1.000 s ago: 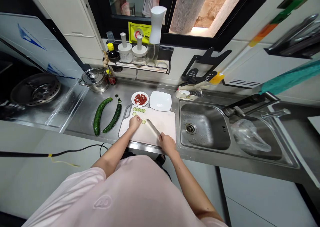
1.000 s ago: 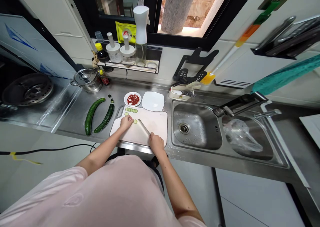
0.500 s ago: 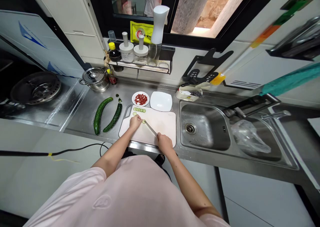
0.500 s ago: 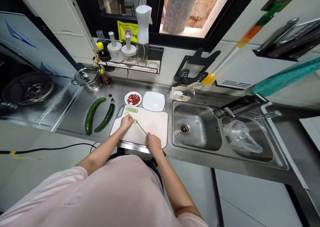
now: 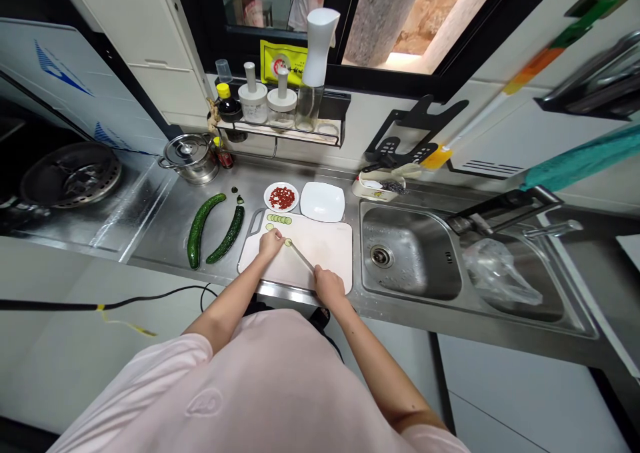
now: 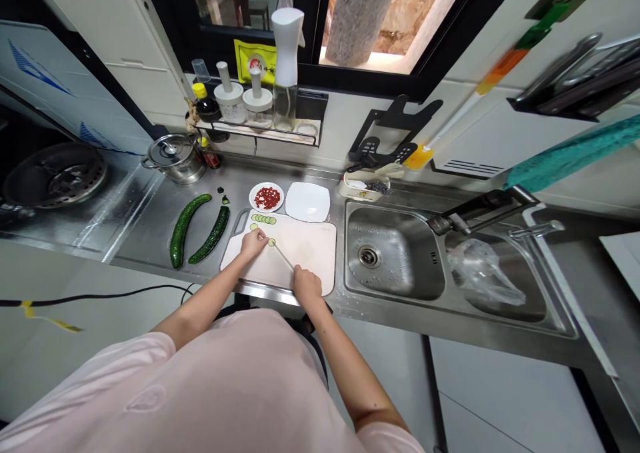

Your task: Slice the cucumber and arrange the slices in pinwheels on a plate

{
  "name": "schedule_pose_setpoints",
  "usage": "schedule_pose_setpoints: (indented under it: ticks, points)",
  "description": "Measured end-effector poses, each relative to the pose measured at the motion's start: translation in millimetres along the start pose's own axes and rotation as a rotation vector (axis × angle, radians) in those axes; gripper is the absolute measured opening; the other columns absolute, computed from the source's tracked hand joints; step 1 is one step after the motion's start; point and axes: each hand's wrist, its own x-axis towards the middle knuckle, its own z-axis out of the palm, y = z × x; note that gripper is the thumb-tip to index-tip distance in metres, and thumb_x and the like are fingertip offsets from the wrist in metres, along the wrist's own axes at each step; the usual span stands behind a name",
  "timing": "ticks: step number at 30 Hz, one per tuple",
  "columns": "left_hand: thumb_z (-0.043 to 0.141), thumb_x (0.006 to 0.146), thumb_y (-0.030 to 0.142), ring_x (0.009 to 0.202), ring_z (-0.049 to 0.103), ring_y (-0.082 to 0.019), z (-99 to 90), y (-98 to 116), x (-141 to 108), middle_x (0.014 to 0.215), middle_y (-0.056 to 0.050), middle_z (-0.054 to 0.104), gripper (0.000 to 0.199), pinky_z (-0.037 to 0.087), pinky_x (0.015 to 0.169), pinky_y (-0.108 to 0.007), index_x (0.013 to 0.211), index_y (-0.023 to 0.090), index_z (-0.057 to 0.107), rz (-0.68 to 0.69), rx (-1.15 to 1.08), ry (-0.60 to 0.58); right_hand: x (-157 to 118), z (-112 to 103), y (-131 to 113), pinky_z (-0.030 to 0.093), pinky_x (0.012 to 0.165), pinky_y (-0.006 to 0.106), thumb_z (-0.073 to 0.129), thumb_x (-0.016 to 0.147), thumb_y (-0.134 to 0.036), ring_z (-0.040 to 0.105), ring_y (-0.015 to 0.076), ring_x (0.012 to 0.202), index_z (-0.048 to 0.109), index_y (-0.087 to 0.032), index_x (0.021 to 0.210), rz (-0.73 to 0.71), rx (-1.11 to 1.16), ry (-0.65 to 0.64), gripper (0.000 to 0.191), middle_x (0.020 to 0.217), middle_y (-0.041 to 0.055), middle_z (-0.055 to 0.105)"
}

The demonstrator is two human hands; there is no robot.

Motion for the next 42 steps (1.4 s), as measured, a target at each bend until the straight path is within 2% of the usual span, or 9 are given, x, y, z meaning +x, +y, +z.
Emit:
schedule_pose_setpoints:
  ticks: [9,17,27,42]
  points:
    - [0.060,0.077,0.034,0.077,0.061,-0.017,-1.7,1.9,-0.7,0.078,-0.003,0.067,0.014,0.039,0.067,-0.024,0.083,0.021,0.062,-0.014,0.006,-0.013,-4.8,-7.1,0.4,0.042,0.073,0.026,0.034,0.092,-0.013,0.063,0.0198,0.090,0.050,-0.016,0.107,0.017,-0.015,-0.062,0.021,0.092,0.0120,0.065]
    - [0.061,0.075,0.035,0.075,0.060,-0.017,1.5,-1.6,2.1,0.075,-0.002,0.066,0.015,0.038,0.065,-0.024,0.082,0.022,0.062,0.001,-0.011,-0.010,-0.9,-0.5,2.2,0.043,0.073,0.029,0.032,0.092,-0.011,0.064,0.0217,0.088,0.049,-0.015,0.107,-0.020,0.016,-0.036,0.023,0.091,0.0121,0.065]
    - [0.062,0.075,0.035,0.077,0.061,-0.016,-0.1,1.2,2.0,0.080,-0.002,0.067,0.015,0.038,0.066,-0.024,0.082,0.022,0.062,-0.026,0.010,-0.021,7.6,-7.8,-1.7,0.043,0.072,0.029,0.037,0.087,-0.004,0.064,0.0225,0.089,0.049,-0.015,0.106,-0.047,0.017,-0.028,0.025,0.092,0.0126,0.065]
    - [0.062,0.074,0.035,0.074,0.060,-0.016,-1.9,1.8,3.4,0.077,-0.001,0.066,0.015,0.038,0.065,-0.023,0.079,0.022,0.062,-0.046,0.006,-0.040,12.7,-8.7,-5.3,0.044,0.072,0.028,0.035,0.089,-0.005,0.064,0.0210,0.089,0.051,-0.014,0.105,-0.044,0.021,-0.021,0.025,0.094,0.0127,0.065]
